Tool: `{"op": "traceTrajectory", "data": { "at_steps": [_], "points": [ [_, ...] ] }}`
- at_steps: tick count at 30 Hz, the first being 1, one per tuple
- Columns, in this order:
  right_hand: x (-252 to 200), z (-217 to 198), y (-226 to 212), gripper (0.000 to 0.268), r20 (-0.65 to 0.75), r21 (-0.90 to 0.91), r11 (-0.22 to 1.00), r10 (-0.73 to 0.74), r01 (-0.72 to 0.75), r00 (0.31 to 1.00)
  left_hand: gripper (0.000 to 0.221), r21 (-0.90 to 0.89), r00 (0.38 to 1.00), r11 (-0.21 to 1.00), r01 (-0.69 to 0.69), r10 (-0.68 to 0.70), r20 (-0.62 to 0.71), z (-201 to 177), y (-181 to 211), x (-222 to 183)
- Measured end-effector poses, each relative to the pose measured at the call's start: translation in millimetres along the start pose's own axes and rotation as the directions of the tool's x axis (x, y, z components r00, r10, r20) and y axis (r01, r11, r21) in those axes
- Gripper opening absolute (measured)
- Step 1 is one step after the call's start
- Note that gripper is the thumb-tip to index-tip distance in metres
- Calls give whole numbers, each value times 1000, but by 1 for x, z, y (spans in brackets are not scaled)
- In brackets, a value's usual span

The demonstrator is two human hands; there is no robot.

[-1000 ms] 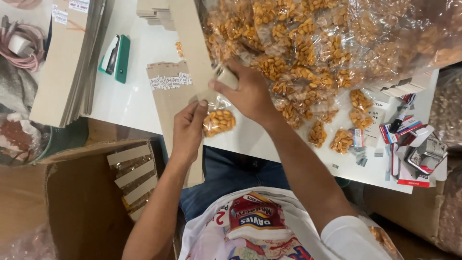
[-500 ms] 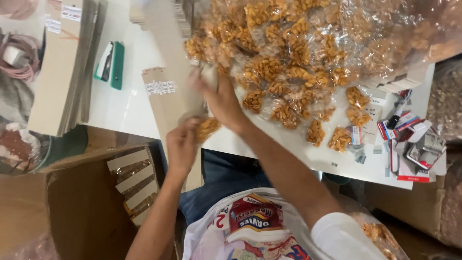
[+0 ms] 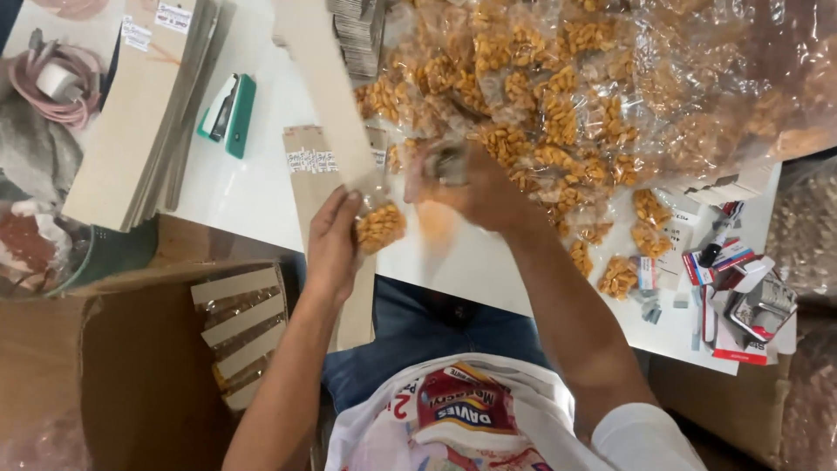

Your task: Stapling cardboard labels onto small plastic bags filled with snacks at a packaging station.

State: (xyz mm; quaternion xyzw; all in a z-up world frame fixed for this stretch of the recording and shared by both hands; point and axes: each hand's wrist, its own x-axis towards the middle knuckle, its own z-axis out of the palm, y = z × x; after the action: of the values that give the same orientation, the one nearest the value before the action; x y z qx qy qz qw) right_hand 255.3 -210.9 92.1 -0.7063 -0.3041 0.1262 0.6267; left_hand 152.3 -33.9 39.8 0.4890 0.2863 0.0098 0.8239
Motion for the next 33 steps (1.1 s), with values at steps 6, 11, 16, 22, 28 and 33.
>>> {"op": "traceTrajectory", "data": {
  "at_steps": [6,11,16,22,28,33],
  "points": [
    [6,9,26,35,-112,-438,885,121,-158,986,87,-40,985,984,173,-174,-16,46,51,-36],
    [15,10,24,31,-145,-459,842,245,-285,959,36,184,997,983,-27,13,75,32,29,-18],
    [35,30,-7,44,-307,-288,825,401,-486,863,35,292,973,928,-232,215,90,24,12,-4],
    [45,55,-24,54,-378,440,875,383,-201,843,39,514,885,724,-460,420,201,18,-6,-5],
    [38,45,-3,107,-452,532,803,537,-268,712,25,563,876,676,-476,421,235,8,-30,4],
    [17,-45,129,45,-375,-911,242,-147,-334,915,65,268,994,958,-102,105,3,18,-14,13]
  ]
}}
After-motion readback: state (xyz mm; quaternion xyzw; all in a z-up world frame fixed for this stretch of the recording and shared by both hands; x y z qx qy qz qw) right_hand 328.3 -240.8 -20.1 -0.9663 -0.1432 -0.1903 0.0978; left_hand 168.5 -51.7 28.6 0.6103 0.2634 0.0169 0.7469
